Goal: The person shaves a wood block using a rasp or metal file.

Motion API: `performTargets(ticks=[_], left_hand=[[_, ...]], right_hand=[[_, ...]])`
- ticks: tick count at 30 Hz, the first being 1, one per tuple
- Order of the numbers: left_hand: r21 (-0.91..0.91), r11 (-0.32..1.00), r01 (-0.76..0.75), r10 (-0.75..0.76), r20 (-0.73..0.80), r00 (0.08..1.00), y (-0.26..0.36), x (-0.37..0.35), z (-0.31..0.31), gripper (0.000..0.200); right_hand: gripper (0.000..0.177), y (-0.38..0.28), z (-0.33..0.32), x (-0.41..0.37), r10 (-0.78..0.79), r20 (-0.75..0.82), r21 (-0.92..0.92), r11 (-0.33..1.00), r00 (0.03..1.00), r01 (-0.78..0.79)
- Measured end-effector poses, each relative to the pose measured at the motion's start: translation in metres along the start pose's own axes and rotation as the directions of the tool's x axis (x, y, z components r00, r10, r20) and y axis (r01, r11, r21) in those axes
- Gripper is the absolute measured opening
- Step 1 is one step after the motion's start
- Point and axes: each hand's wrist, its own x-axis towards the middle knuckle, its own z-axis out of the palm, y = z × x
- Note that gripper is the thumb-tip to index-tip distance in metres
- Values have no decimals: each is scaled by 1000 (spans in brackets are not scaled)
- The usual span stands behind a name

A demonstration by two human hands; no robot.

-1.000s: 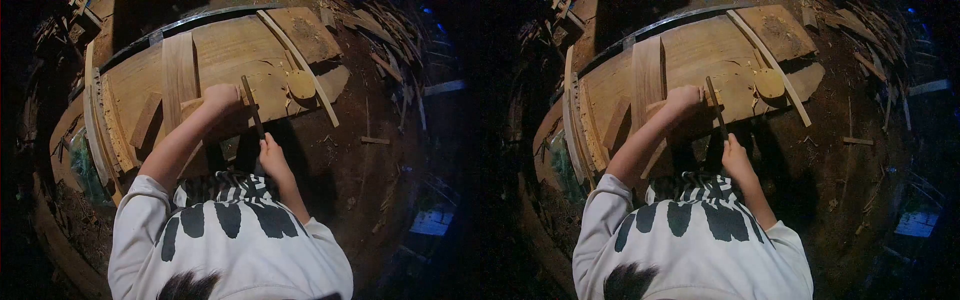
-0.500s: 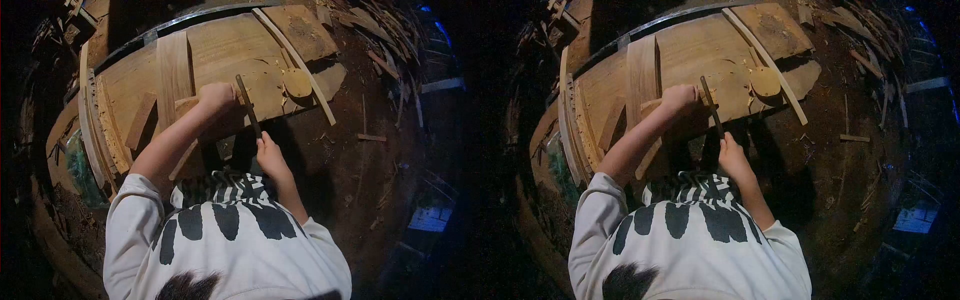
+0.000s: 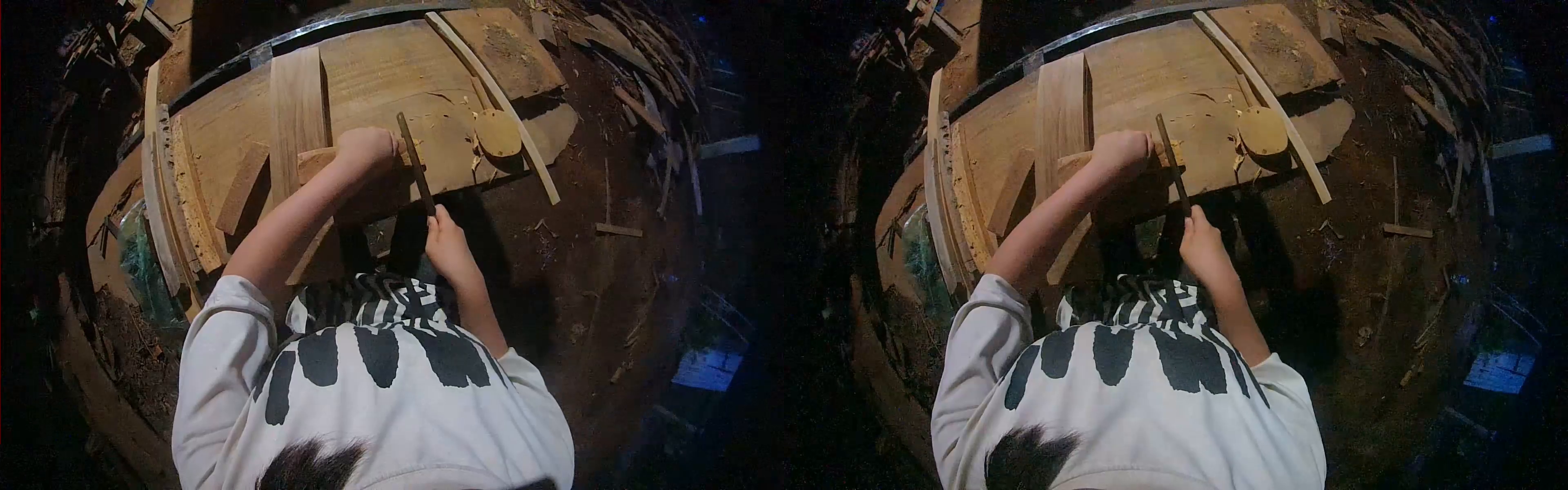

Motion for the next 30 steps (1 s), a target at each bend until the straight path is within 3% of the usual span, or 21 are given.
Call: performTargets(ticks=[3, 5, 12, 14, 18, 20, 21, 27, 29, 30], left_hand=[[7, 1000, 11, -12, 46, 999, 4, -2, -3, 27], [9, 999, 45, -45, 23, 999, 3, -4, -3, 30], [-95, 994, 55, -60, -58, 997, -5, -14, -1, 46], [-121, 971, 204, -218, -110, 970, -1, -21, 2, 51], [-125, 952, 279, -292, -97, 952, -1, -13, 3, 55], [-130, 960, 249, -260, -76, 963, -2, -13, -1, 55], [-131, 958, 254, -265, -74, 961, -3, -13, -1, 55], [-123, 968, 219, -227, -54, 972, 2, -13, -4, 54], [-143, 957, 251, -261, -52, 964, -1, -9, 0, 54], [-141, 958, 250, -259, -49, 965, 1, -11, -1, 54]], right_hand=[[22, -7, 1, 13, 41, 17, -2, 999, 999, -41], [23, -4, 10, 37, -57, -48, 20, 998, 997, 58], [25, -9, 23, 41, -44, -135, 107, 993, 990, 59], [25, -9, 24, 40, -29, -132, 79, 996, 991, 40], [23, -10, 13, 13, -42, -41, 88, 995, 998, 45], [21, -7, 6, -16, 171, 66, 0, 985, 983, -172], [21, -1, 7, -22, 170, 71, -2, 985, 983, -170], [19, -4, 15, 15, 77, -23, 12, 997, 997, -76], [20, -12, 17, 42, -131, -105, 2, 991, 986, 132], [20, -12, 17, 41, -129, -105, 4, 992, 986, 130]])
